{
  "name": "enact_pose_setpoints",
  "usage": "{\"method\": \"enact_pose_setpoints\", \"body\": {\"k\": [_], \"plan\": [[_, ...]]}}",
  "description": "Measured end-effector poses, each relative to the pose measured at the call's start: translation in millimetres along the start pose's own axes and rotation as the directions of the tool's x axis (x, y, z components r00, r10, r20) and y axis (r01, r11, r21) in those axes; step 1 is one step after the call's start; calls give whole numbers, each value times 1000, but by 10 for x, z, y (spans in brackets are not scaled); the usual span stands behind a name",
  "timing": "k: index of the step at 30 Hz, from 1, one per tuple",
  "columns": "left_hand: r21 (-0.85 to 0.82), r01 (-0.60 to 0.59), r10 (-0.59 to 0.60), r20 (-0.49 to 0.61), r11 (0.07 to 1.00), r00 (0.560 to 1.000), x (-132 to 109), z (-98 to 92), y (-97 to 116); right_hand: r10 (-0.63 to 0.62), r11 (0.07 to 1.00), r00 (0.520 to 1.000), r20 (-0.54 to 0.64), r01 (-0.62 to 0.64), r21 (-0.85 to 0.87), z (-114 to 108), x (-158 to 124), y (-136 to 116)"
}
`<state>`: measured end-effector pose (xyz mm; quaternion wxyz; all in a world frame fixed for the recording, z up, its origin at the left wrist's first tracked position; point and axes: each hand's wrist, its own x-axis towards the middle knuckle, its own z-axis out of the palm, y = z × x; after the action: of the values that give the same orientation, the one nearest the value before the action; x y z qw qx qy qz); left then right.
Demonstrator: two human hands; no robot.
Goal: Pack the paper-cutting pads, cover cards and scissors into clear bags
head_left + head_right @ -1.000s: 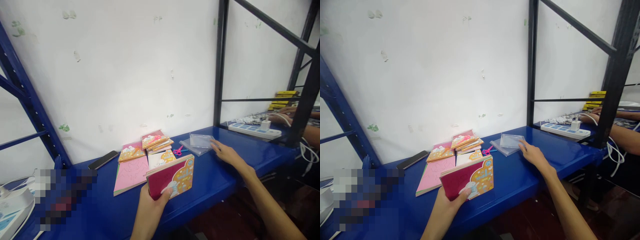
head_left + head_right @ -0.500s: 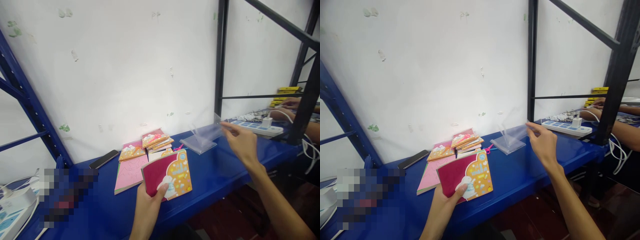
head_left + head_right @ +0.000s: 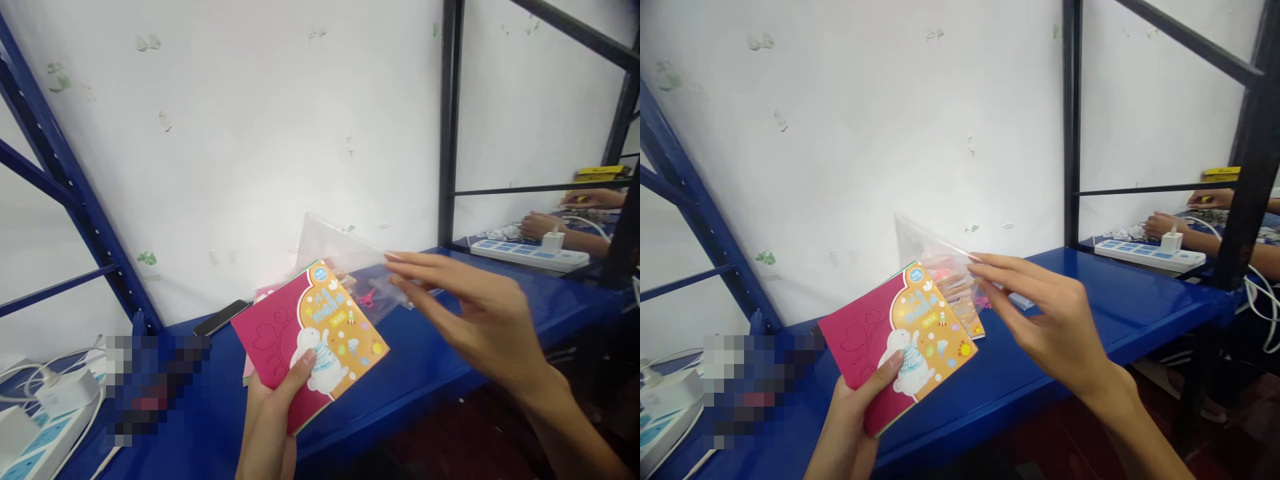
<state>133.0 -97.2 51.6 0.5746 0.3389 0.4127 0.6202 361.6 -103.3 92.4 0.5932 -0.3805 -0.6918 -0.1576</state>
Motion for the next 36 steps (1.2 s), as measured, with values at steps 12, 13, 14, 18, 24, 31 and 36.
{"method": "enact_pose_setpoints", "body": {"k": [12, 13, 14, 18, 24, 31, 36], "plan": [[-24, -86, 82, -126, 996, 989, 101, -106, 245, 249, 954, 956, -156, -215, 207, -71, 57, -220], [-24, -89, 86, -126, 996, 988, 98, -106, 256, 254, 951, 957, -142, -220, 215, -72, 56, -207], [-24, -91, 87, -127, 996, 988, 92, -106, 265, 256, 949, 958, -129, -224, 221, -72, 54, -193], [-62, -66, 58, -122, 996, 991, 72, -110, 279, 265, 941, 959, -99, -235, 246, -50, 48, -148], [-123, 36, -46, -77, 992, 996, 57, -98, 272, 333, 913, 936, -112, -290, 288, 15, 58, -120], [-25, -6, 5, -51, 1000, 999, 41, -126, 291, 357, 911, 919, -168, -302, 279, 30, 57, -78], [-13, 29, -29, -57, 1000, 998, 5, -137, 331, 335, 927, 917, -217, -280, 249, 30, 64, -91]]}}
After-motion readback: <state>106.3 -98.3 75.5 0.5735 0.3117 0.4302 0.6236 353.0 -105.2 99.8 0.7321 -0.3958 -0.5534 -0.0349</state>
